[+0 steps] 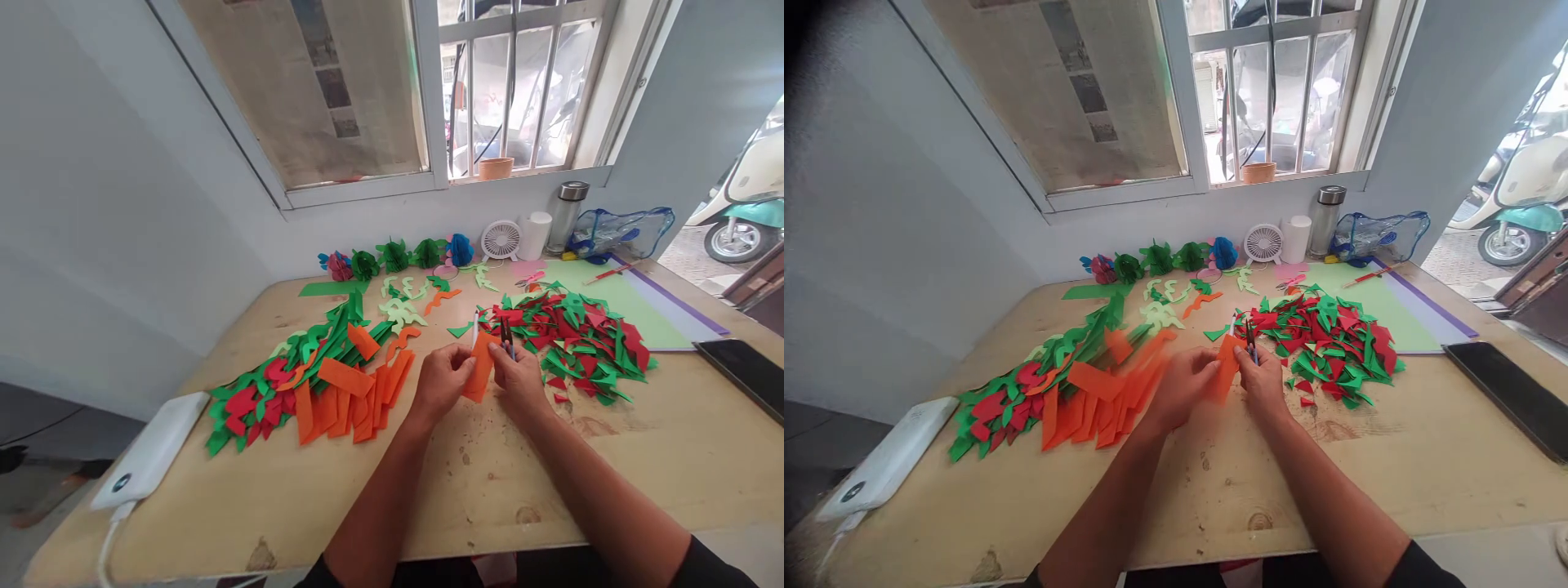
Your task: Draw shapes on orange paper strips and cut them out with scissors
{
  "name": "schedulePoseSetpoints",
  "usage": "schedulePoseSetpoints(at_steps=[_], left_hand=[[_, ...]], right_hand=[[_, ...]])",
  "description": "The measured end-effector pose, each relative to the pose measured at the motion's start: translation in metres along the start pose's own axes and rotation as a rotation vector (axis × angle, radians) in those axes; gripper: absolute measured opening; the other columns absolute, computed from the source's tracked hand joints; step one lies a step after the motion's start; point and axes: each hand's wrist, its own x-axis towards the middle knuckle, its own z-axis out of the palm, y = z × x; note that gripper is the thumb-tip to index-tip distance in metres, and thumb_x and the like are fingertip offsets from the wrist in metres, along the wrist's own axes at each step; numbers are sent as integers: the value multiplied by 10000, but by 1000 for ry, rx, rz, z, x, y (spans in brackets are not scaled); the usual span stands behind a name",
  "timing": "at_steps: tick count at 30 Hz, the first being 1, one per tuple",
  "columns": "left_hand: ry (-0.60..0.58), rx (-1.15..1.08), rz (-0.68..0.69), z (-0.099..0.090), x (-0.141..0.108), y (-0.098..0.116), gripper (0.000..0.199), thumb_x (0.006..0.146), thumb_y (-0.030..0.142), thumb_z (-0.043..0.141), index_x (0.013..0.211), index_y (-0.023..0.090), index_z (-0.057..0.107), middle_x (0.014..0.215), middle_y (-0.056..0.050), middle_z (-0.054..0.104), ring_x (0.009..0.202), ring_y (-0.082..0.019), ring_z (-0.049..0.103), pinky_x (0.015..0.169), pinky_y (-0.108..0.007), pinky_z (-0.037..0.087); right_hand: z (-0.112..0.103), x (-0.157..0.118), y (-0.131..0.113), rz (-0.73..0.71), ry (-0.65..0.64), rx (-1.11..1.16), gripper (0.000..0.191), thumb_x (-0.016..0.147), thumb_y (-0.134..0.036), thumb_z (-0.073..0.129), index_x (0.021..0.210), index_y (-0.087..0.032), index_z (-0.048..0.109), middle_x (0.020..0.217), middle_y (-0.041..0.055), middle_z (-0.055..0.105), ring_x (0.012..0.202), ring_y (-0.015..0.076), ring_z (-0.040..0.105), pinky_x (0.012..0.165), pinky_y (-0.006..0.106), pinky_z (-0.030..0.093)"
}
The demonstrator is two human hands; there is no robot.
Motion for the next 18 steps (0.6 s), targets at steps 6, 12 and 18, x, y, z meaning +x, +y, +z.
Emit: schedulePoseSetpoints(at_steps=[6, 12, 18], left_hand=[[9, -310, -127, 3, 5, -3, 178, 693, 331, 617, 635, 163, 605, 569, 25, 573, 526, -100, 515, 504, -209, 386], [40, -506, -176, 6, 5, -5, 176, 694, 341, 627, 664, 171, 593, 565, 30, 571, 492, -83, 498, 493, -205, 375], [-142, -417, -187, -4, 0, -5, 161, 682, 307, 644, 629, 166, 589, 543, 21, 582, 464, -77, 476, 490, -211, 373]], right_hand=[[3, -1, 0, 17, -29, -5, 482, 555, -551, 794, 632, -212, 460, 449, -124, 286, 385, 43, 197, 368, 205, 132], [1, 3, 6, 37, -17, -10, 437, 561, -531, 799, 707, -198, 556, 471, -102, 360, 398, 61, 272, 372, 213, 186], [-2, 5, 8, 11, 21, -20, 422, 565, -512, 809, 717, -193, 578, 522, -81, 422, 455, 79, 357, 412, 221, 265]])
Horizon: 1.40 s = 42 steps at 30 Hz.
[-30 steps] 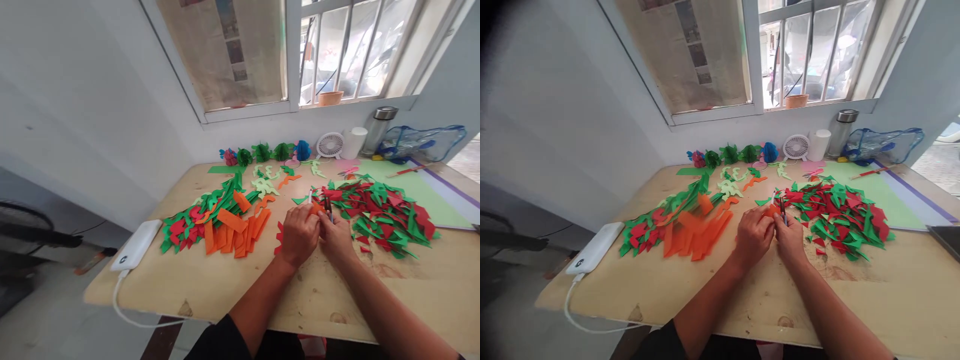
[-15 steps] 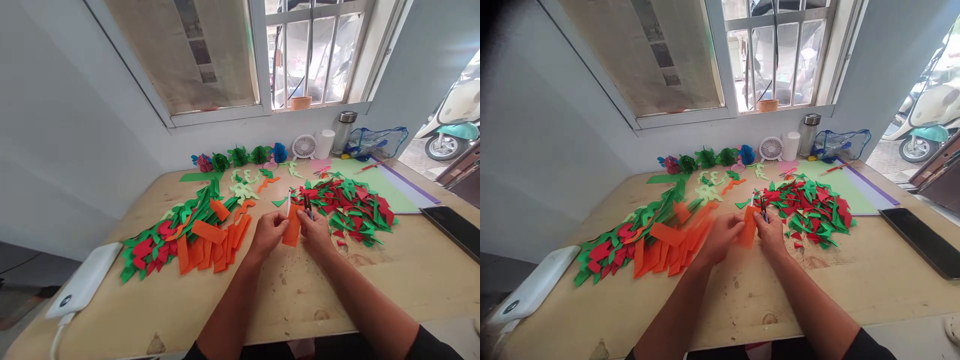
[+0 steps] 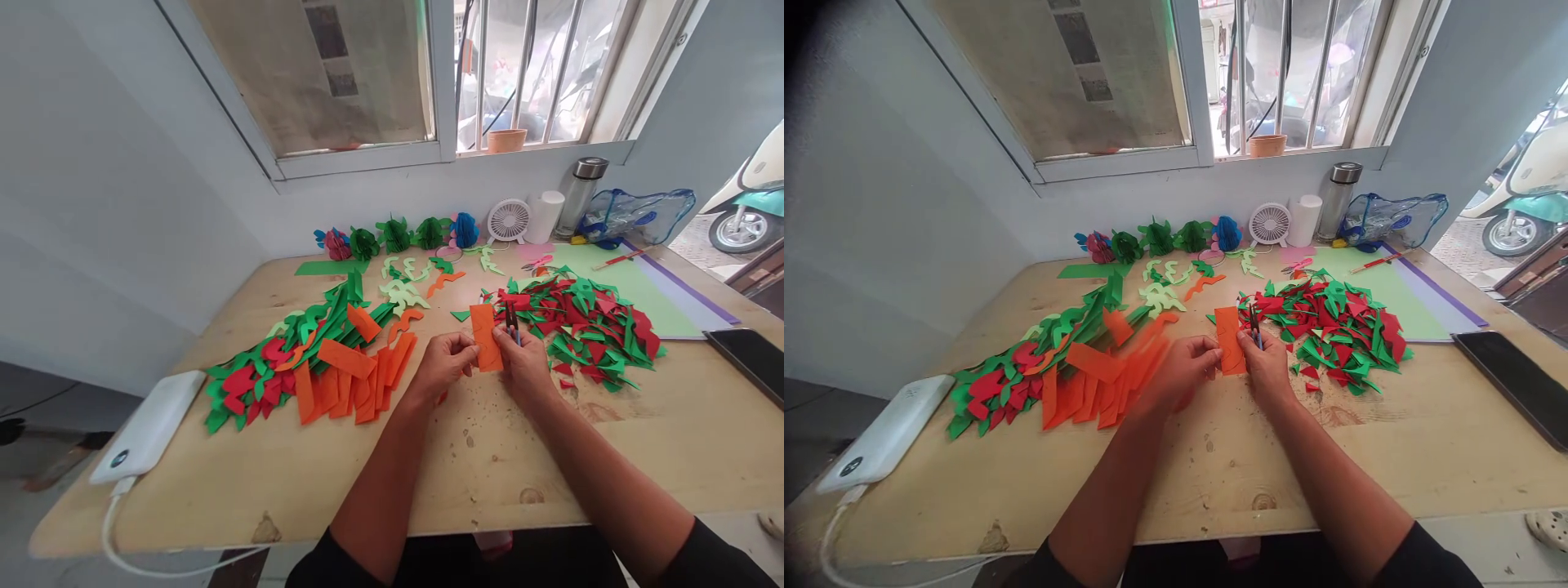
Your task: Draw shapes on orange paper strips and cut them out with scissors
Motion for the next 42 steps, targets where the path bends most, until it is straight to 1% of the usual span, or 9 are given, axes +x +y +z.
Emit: schedulePoseSetpoints(at_steps=[7, 13, 16, 23, 31, 33, 36, 39, 42], left_hand=[[15, -27, -36, -4, 2, -5, 156, 655, 300, 657, 638, 169, 574, 528, 25, 579, 456, -78, 486, 464, -203, 322], [208, -284, 13, -2, 6, -11, 217, 615, 328, 697, 688, 164, 575, 532, 22, 579, 477, -92, 525, 485, -209, 350], [253, -358, 18, -1, 6, -10, 235, 597, 321, 717, 701, 161, 580, 548, 26, 587, 485, -92, 537, 505, -213, 383], [109, -265, -17, -2, 6, -15, 247, 610, 351, 742, 632, 159, 588, 580, -27, 641, 478, -102, 541, 467, -218, 345], [15, -158, -9, -1, 3, -14, 174, 645, 314, 690, 621, 142, 675, 591, -53, 654, 485, -109, 543, 460, -222, 353], [61, -187, 2, -1, 4, -13, 157, 639, 302, 695, 637, 146, 676, 588, -49, 658, 485, -112, 548, 457, -222, 351], [189, -301, 39, 0, 5, -11, 178, 636, 311, 709, 662, 139, 674, 590, -45, 661, 502, -114, 564, 492, -227, 387], [300, -421, 65, -1, 6, -7, 211, 623, 321, 734, 666, 129, 658, 611, -50, 668, 536, -122, 594, 543, -240, 427], [374, -514, 83, -1, 4, -1, 235, 597, 314, 769, 663, 136, 629, 630, -45, 672, 570, -134, 623, 580, -254, 457]], right_hand=[[3, -4, -5, 22, -15, -37, 419, 572, -506, 811, 677, -193, 554, 465, -102, 349, 401, 56, 252, 368, 215, 160], [6, -8, -8, 85, -93, -41, 486, 589, -533, 794, 588, -215, 428, 426, -109, 318, 362, 39, 199, 355, 213, 92], [7, -9, -8, 75, -105, -54, 494, 571, -522, 806, 579, -215, 419, 419, -110, 312, 364, 36, 196, 358, 213, 97], [7, -9, -10, 79, -40, -37, 432, 554, -495, 819, 685, -194, 538, 435, -119, 312, 368, 43, 216, 357, 214, 111], [5, -9, -5, 23, -40, -47, 412, 583, -489, 817, 703, -185, 565, 464, -101, 364, 395, 53, 256, 374, 222, 146], [5, -9, -5, 21, -43, -46, 413, 597, -499, 813, 689, -186, 558, 455, -102, 355, 393, 51, 250, 376, 220, 139], [7, -13, -8, 29, -76, -20, 420, 627, -525, 796, 694, -181, 565, 452, -101, 353, 390, 44, 236, 375, 211, 131], [10, -18, -12, 47, -157, 7, 461, 681, -604, 726, 785, -166, 624, 466, -90, 380, 383, 39, 235, 372, 204, 128], [12, -24, -13, 107, -233, 27, 489, 710, -648, 671, 740, -163, 612, 468, -77, 388, 373, 35, 244, 368, 203, 131]])
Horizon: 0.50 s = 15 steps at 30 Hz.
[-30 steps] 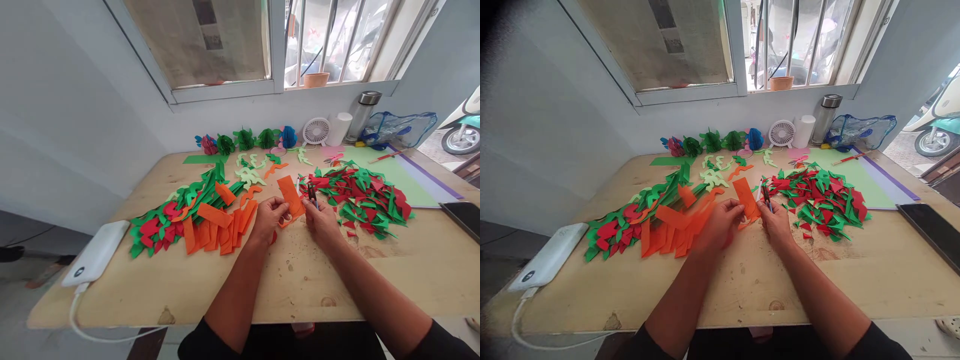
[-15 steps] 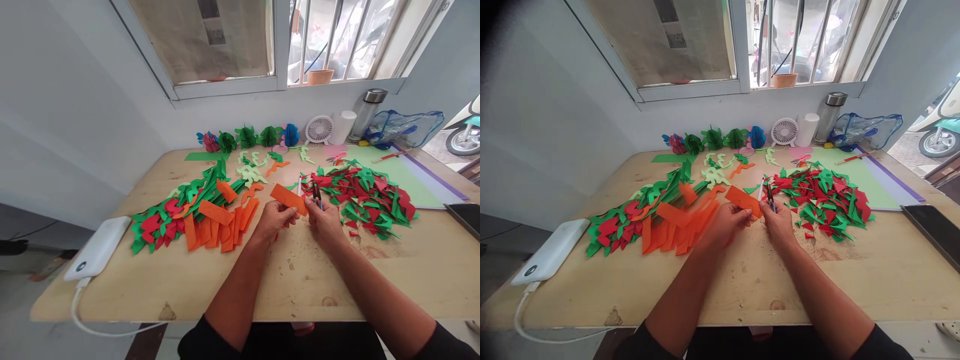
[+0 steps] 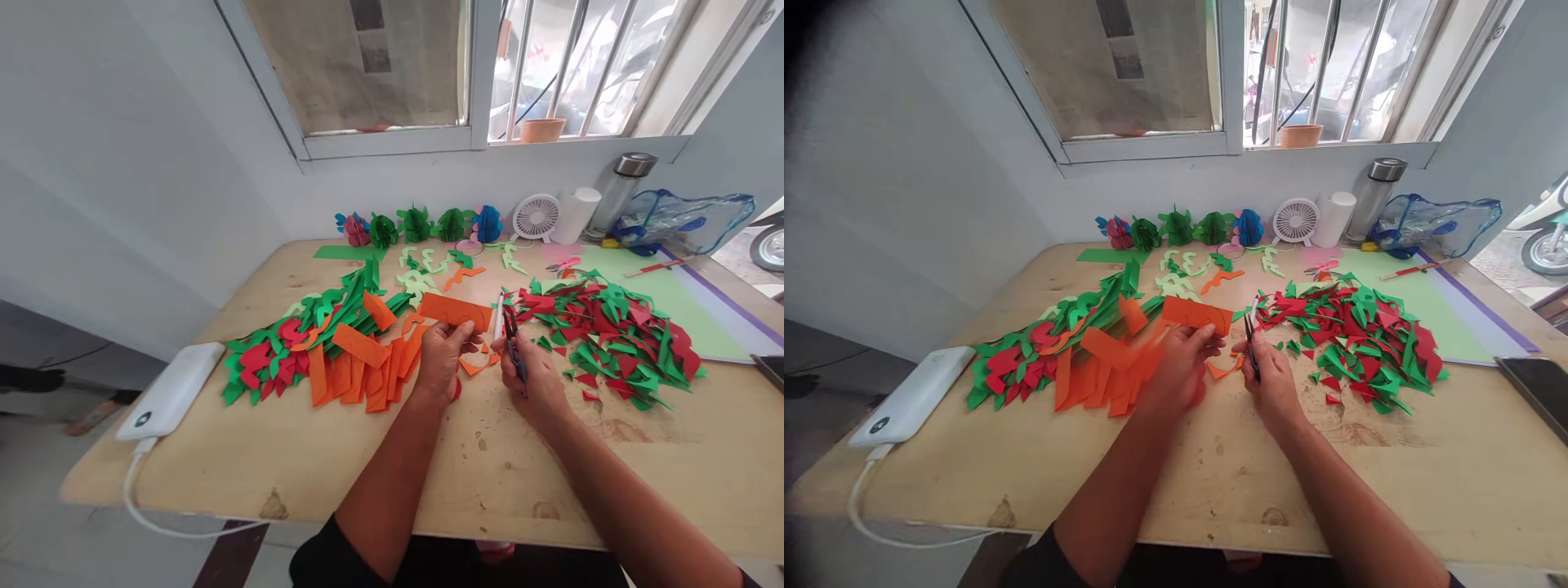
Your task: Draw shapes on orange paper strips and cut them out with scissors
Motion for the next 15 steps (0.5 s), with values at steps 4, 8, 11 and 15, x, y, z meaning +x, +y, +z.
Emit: schedulePoseSetpoints(at_steps=[4, 8, 11, 15], left_hand=[[39, -72, 22, 2, -2, 3, 255, 579, 306, 789, 683, 137, 629, 646, -32, 663, 616, -147, 644, 611, -266, 478], [58, -120, 29, 4, 0, 2, 262, 574, 305, 792, 703, 137, 638, 660, -23, 655, 631, -148, 648, 623, -270, 486], [61, -148, 30, 5, -1, -1, 265, 567, 303, 800, 698, 137, 640, 656, -16, 654, 613, -131, 631, 629, -264, 485], [45, -136, 17, 9, -4, -3, 263, 573, 306, 801, 686, 128, 643, 615, -10, 644, 563, -106, 588, 634, -261, 485]], right_hand=[[4, -5, 2, 94, -43, -12, 490, 716, -643, 675, 736, -158, 613, 467, -75, 385, 385, 34, 239, 369, 193, 122], [7, -8, 3, 136, -46, -50, 518, 672, -661, 700, 713, -152, 616, 461, -75, 383, 388, 32, 243, 373, 188, 129], [10, -9, 3, 148, -48, -67, 533, 649, -674, 707, 683, -152, 607, 457, -77, 371, 394, 34, 234, 376, 189, 126], [12, -10, 6, 128, -43, -65, 529, 658, -674, 702, 684, -155, 604, 454, -80, 356, 403, 40, 232, 384, 193, 126]])
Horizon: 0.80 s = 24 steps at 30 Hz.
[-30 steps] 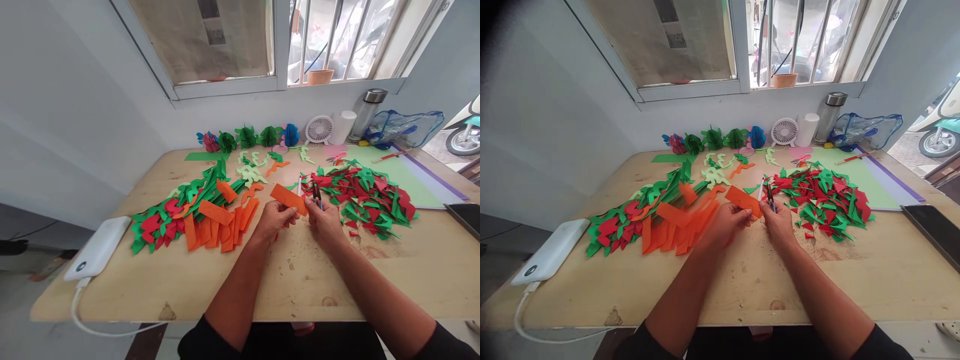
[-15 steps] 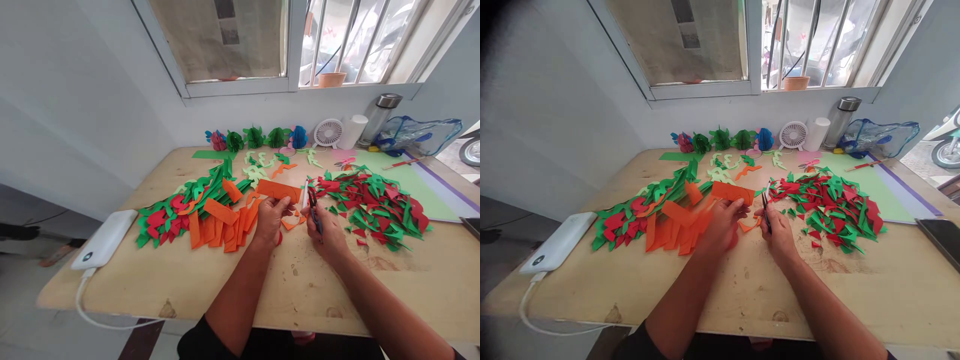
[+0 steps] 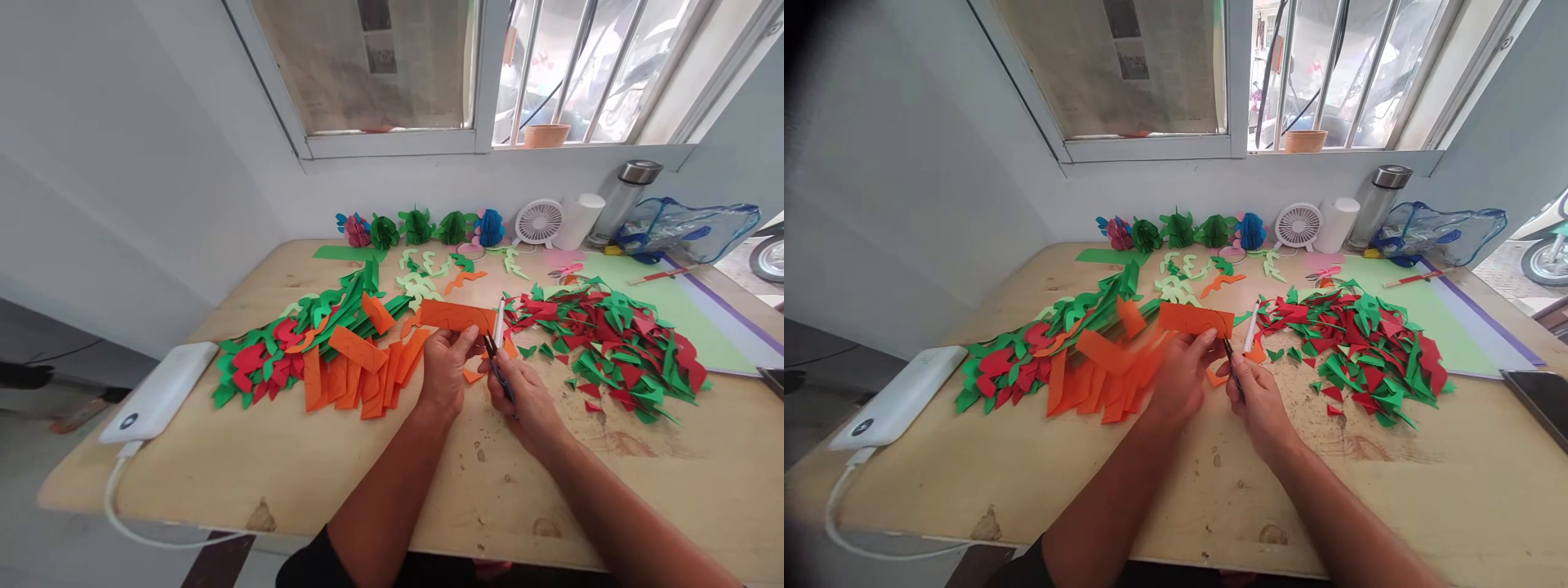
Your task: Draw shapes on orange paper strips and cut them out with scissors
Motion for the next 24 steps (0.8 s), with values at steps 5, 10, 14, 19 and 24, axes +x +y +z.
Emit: schedulePoseSetpoints(at_steps=[5, 10, 14, 19, 24], left_hand=[[-2, 31, -20, 3, -6, 2, 270, 580, 316, 799, 683, 125, 639, 607, -19, 652, 567, -116, 601, 660, -274, 495], [1, 32, -18, 5, -8, 2, 278, 575, 323, 800, 685, 126, 638, 621, -17, 651, 579, -116, 604, 664, -275, 497], [-7, 25, -3, 5, -9, 1, 262, 593, 313, 786, 708, 125, 643, 631, -16, 651, 576, -111, 594, 644, -264, 490], [-5, 33, 2, 8, -12, 2, 230, 613, 297, 766, 709, 122, 651, 623, -14, 649, 586, -108, 592, 639, -251, 485], [1, 35, 16, 9, -13, 1, 224, 620, 307, 761, 691, 126, 651, 618, -7, 643, 576, -110, 593, 633, -253, 478]], right_hand=[[0, 1, 2, -32, 23, 34, 511, 660, -659, 709, 703, -163, 592, 470, -79, 368, 415, 46, 229, 395, 198, 129], [0, 1, 4, -62, 6, 40, 487, 707, -647, 678, 710, -169, 585, 472, -81, 360, 408, 49, 219, 390, 208, 133], [1, 1, 4, -65, -6, 52, 485, 716, -643, 678, 720, -167, 590, 475, -86, 349, 412, 47, 218, 395, 205, 138], [0, 2, 7, -83, 5, 41, 472, 744, -640, 651, 737, -171, 592, 450, -92, 340, 403, 53, 198, 395, 213, 135], [0, 2, 7, -71, 27, 29, 479, 722, -651, 661, 735, -179, 576, 456, -89, 354, 401, 57, 208, 390, 215, 129]])
